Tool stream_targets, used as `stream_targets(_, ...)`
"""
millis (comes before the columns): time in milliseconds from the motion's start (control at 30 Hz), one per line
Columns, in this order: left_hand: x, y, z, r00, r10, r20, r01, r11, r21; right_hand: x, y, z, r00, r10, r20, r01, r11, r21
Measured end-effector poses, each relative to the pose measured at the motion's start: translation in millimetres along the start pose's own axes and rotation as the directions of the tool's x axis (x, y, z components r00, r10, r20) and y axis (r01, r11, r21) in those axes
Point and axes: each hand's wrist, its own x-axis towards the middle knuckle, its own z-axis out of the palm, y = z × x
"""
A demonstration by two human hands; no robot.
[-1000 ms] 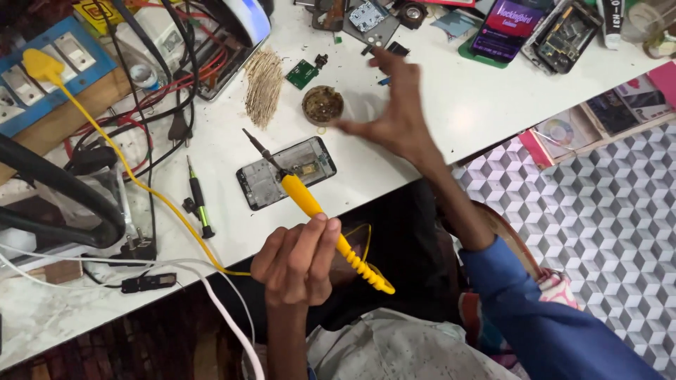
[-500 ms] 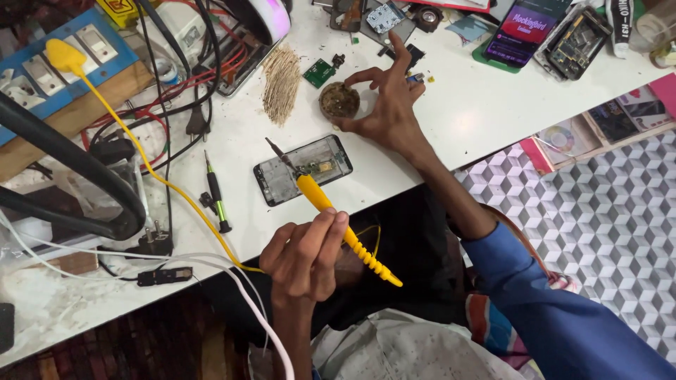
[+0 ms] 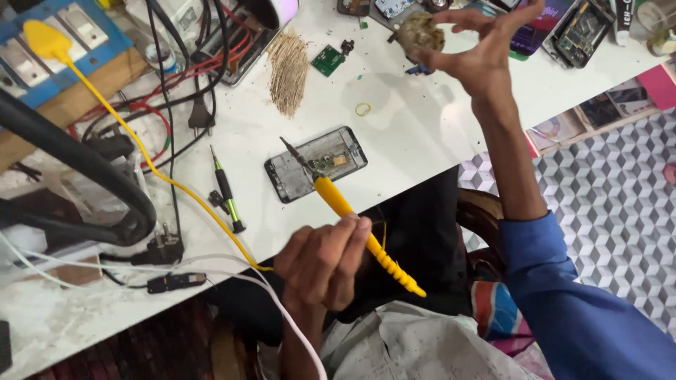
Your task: The person is repairing a mobile phone using a soldering iron and a screwdriver. They are working on the internal components of the phone, which is placed on a cluttered workbench.
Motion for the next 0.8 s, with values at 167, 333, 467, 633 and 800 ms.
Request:
stream_targets(167, 5, 1, -7, 0.997, 0.044, 0.063, -0.048, 0.997, 0.066, 0, -3, 19, 0.997, 0.001, -0.075, 0.005, 0.997, 0.079)
stream_targets(333, 6, -8, -2, 0.998, 0.023, 0.056, -0.026, 0.998, 0.060, 12, -1, 81, 0.998, 0.062, -0.025, -0.061, 0.998, 0.007)
stream_targets(467, 3, -9, 0, 0.999, -0.006, 0.047, 0.001, 0.995, 0.103, 24, 2, 108, 0.992, -0.115, 0.045, 0.122, 0.973, -0.196)
stream_targets(633, 3, -6, -2, 0.999, -0.013, 0.053, 0.005, 0.989, 0.148, 30, 2, 119, 0.995, -0.094, 0.039, 0.100, 0.972, -0.214)
stream_targets(800, 5, -6, -3, 0.997, -0.023, 0.071, 0.013, 0.989, 0.148, 32, -2, 128, 0.996, -0.082, 0.017, 0.083, 0.945, -0.315)
